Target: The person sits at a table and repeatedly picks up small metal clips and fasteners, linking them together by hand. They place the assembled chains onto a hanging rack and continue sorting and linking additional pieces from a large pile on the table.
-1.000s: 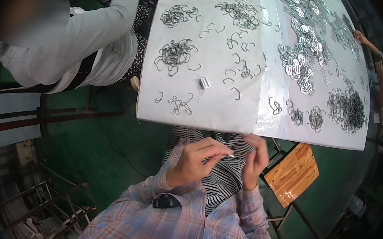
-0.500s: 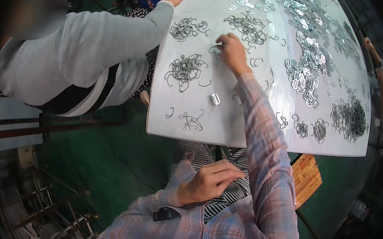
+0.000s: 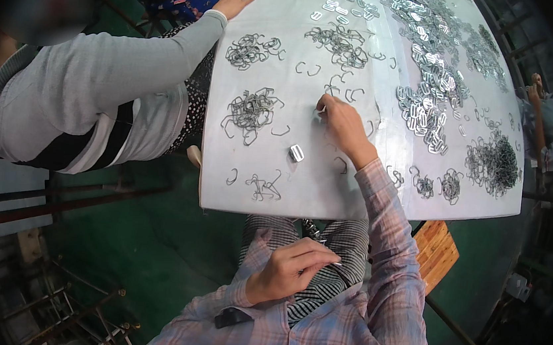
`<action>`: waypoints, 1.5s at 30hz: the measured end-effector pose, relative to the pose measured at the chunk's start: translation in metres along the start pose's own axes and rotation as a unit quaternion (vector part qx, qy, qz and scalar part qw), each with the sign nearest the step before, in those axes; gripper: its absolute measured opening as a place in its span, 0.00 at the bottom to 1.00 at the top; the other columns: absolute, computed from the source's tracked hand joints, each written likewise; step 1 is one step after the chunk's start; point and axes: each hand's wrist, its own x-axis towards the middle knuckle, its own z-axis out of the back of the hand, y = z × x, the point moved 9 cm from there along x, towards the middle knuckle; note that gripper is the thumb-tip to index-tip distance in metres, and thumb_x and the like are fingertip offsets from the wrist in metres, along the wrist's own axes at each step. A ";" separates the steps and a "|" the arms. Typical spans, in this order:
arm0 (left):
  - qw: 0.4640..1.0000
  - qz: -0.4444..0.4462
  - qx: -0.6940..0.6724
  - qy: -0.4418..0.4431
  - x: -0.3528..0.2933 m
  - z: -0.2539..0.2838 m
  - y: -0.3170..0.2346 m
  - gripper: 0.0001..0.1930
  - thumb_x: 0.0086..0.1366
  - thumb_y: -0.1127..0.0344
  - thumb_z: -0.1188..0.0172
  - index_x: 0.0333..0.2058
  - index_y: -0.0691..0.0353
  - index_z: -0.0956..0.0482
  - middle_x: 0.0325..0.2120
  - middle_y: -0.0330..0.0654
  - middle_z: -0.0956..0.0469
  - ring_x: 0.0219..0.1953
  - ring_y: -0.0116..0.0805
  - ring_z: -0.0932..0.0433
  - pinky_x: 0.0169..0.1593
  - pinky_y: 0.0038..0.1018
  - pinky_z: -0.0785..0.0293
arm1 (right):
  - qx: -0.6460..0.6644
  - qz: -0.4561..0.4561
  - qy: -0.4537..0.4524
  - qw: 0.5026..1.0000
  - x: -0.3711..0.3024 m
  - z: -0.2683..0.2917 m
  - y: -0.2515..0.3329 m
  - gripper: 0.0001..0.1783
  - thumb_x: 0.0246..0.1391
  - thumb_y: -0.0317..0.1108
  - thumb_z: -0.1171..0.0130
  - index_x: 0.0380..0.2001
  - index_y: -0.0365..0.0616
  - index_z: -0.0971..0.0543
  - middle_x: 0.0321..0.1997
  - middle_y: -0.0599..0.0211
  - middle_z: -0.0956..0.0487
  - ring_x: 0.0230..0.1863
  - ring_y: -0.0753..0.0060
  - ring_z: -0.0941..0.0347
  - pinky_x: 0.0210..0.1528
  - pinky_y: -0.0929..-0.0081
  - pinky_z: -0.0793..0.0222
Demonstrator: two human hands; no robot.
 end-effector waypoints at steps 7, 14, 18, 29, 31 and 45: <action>0.999 -0.007 0.036 0.005 0.005 -0.004 -0.013 0.13 0.50 0.85 0.36 0.35 0.65 0.17 0.31 0.45 0.18 0.33 0.36 0.18 0.35 0.25 0.22 | -0.050 -0.039 -0.006 0.998 0.084 0.006 -0.048 0.08 0.54 0.24 0.50 0.37 0.42 0.25 0.41 0.54 0.24 0.41 0.50 0.24 0.40 0.59 0.27; 0.998 0.006 0.053 -0.044 0.004 0.006 -0.024 0.12 0.51 0.84 0.36 0.35 0.65 0.17 0.30 0.45 0.18 0.33 0.37 0.18 0.36 0.25 0.22 | -0.125 -0.007 0.038 0.991 0.077 -0.010 -0.042 0.06 0.55 0.26 0.50 0.35 0.37 0.27 0.40 0.53 0.24 0.40 0.48 0.23 0.43 0.57 0.28; 0.998 -0.010 0.045 -0.033 0.001 -0.002 -0.025 0.12 0.53 0.84 0.37 0.36 0.64 0.17 0.32 0.45 0.19 0.32 0.36 0.18 0.35 0.25 0.22 | -0.005 -0.026 -0.030 0.999 0.013 0.027 -0.033 0.03 0.55 0.24 0.48 0.32 0.34 0.27 0.34 0.51 0.21 0.37 0.52 0.22 0.36 0.58 0.29; 0.995 0.043 0.058 -0.067 -0.010 -0.007 -0.015 0.10 0.56 0.83 0.38 0.37 0.68 0.18 0.34 0.45 0.18 0.35 0.31 0.19 0.38 0.24 0.23 | 0.623 -0.146 -0.109 0.761 -0.233 0.093 0.090 0.05 0.53 0.26 0.35 0.32 0.36 0.20 0.41 0.66 0.23 0.38 0.81 0.27 0.36 0.85 0.32; 0.995 0.061 0.027 -0.074 -0.012 -0.007 -0.006 0.10 0.58 0.83 0.39 0.39 0.70 0.19 0.35 0.45 0.18 0.36 0.28 0.19 0.39 0.22 0.22 | 0.598 -0.146 -0.151 0.774 -0.243 0.095 0.095 0.04 0.52 0.25 0.35 0.31 0.36 0.19 0.45 0.66 0.25 0.42 0.78 0.29 0.45 0.81 0.33; 0.999 -0.020 0.030 -0.035 -0.006 -0.015 -0.044 0.16 0.58 0.83 0.38 0.46 0.71 0.23 0.36 0.46 0.18 0.39 0.30 0.18 0.43 0.23 0.22 | 0.536 -0.098 -0.234 0.805 -0.250 0.128 0.126 0.03 0.53 0.21 0.38 0.32 0.36 0.20 0.40 0.65 0.23 0.43 0.78 0.29 0.48 0.79 0.34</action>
